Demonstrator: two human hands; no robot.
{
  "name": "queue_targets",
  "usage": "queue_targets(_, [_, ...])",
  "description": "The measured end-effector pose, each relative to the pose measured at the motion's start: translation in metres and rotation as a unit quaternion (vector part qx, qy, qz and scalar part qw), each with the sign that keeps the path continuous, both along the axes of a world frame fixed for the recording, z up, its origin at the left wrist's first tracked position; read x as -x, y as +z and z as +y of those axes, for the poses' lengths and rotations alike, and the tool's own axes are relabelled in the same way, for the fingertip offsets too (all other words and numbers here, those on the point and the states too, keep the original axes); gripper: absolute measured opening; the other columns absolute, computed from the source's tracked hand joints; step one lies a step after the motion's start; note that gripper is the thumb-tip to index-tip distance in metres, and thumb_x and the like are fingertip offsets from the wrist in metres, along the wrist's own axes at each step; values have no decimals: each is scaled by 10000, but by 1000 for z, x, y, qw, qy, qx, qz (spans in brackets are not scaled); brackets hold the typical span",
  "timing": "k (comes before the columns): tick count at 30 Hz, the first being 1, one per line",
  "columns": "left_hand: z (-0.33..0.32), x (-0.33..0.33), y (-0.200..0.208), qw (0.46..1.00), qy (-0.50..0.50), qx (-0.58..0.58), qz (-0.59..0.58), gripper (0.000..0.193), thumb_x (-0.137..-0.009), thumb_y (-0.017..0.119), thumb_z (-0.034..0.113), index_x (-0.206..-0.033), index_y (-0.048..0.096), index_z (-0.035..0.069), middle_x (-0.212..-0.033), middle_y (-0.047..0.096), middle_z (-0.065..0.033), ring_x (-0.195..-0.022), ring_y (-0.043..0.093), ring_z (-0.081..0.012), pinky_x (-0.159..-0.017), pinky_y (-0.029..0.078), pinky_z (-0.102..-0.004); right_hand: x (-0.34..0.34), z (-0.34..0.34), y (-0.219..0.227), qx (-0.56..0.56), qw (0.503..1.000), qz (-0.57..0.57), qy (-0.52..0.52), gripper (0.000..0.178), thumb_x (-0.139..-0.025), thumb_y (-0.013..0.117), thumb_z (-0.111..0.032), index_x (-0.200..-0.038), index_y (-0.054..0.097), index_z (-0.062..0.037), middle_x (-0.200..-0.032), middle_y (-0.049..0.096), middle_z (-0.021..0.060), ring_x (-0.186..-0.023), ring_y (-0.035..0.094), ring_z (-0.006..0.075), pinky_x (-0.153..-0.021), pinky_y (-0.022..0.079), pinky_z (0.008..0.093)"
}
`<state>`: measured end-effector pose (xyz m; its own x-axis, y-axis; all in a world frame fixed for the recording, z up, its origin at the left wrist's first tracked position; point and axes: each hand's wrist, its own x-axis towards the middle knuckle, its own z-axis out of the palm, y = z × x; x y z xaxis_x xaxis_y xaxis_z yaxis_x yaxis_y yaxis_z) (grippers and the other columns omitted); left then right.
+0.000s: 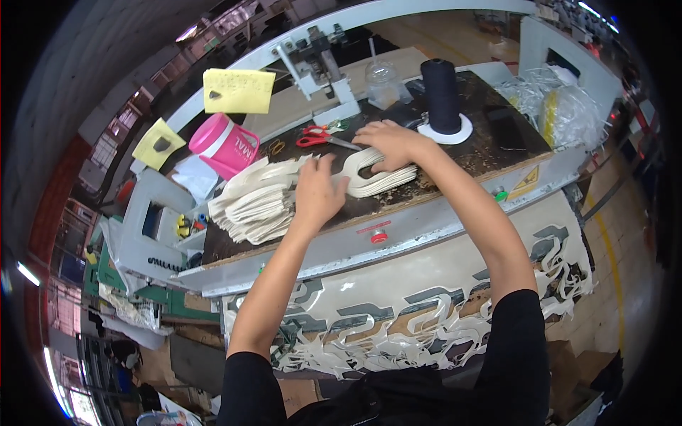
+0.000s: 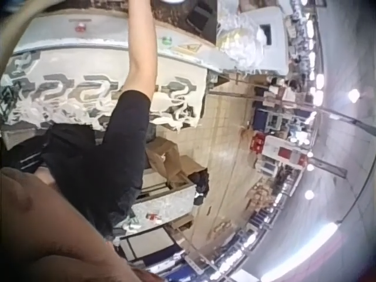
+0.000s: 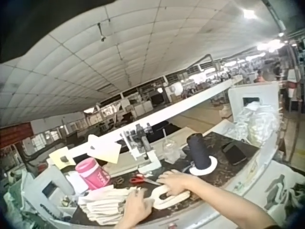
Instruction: Using a metal die and a hydraulic cutting press to cut shoe components from a sheet of material.
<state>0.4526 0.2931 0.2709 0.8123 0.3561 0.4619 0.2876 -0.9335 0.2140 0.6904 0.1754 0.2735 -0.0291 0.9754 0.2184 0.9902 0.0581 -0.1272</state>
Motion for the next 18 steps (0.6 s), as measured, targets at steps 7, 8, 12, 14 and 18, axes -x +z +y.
queue_targets(7, [18, -2, 40, 957, -95, 181, 204, 879, -802, 885, 76, -1551, 431, 151, -1195, 727, -289, -1103, 719, -422, -942, 551, -454, 0, 34, 33, 147, 982, 119, 9, 669, -743, 900, -79, -1373, 675, -84, -1174, 772, 175, -1075, 733, 349, -925, 578, 425])
queue_targets(8, [22, -2, 43, 956, -102, 170, 218, 872, -799, 884, 79, -1546, 440, 150, -1202, 726, -285, -1100, 719, -418, -939, 551, -457, 5, 36, 39, 165, 981, 99, -3, 689, -736, 902, -75, -1383, 666, -86, -1183, 770, 170, -1084, 728, 352, -934, 575, 430])
queue_targets(12, [26, -2, 39, 960, -119, 137, 213, 859, -785, 886, 89, -1530, 461, 129, -1195, 732, -261, -1091, 712, -428, -950, 552, -469, 8, 31, 24, 87, 989, 110, 42, 749, -723, 898, -55, -1422, 632, -104, -1204, 763, 145, -1099, 720, 361, -957, 568, 446])
queue_targets(14, [34, 9, 32, 966, -107, 137, 191, 865, -781, 887, 94, -1532, 458, 119, -1200, 727, -263, -1103, 703, -435, -960, 550, -476, 21, 39, 32, 116, 987, 107, 28, 772, -716, 900, -55, -1434, 621, -111, -1208, 760, 142, -1134, 706, 361, -982, 559, 447])
queue_targets(18, [-6, 38, 22, 990, -126, 53, 40, 787, -800, 846, 113, -1502, 491, 89, -1311, 622, -230, -1230, 599, -440, -1051, 498, -481, 25, 34, 26, 116, 985, 127, -14, 782, -714, 874, -18, -1443, 598, -78, -1351, 690, 171, -1334, 594, 361, -1108, 491, 448])
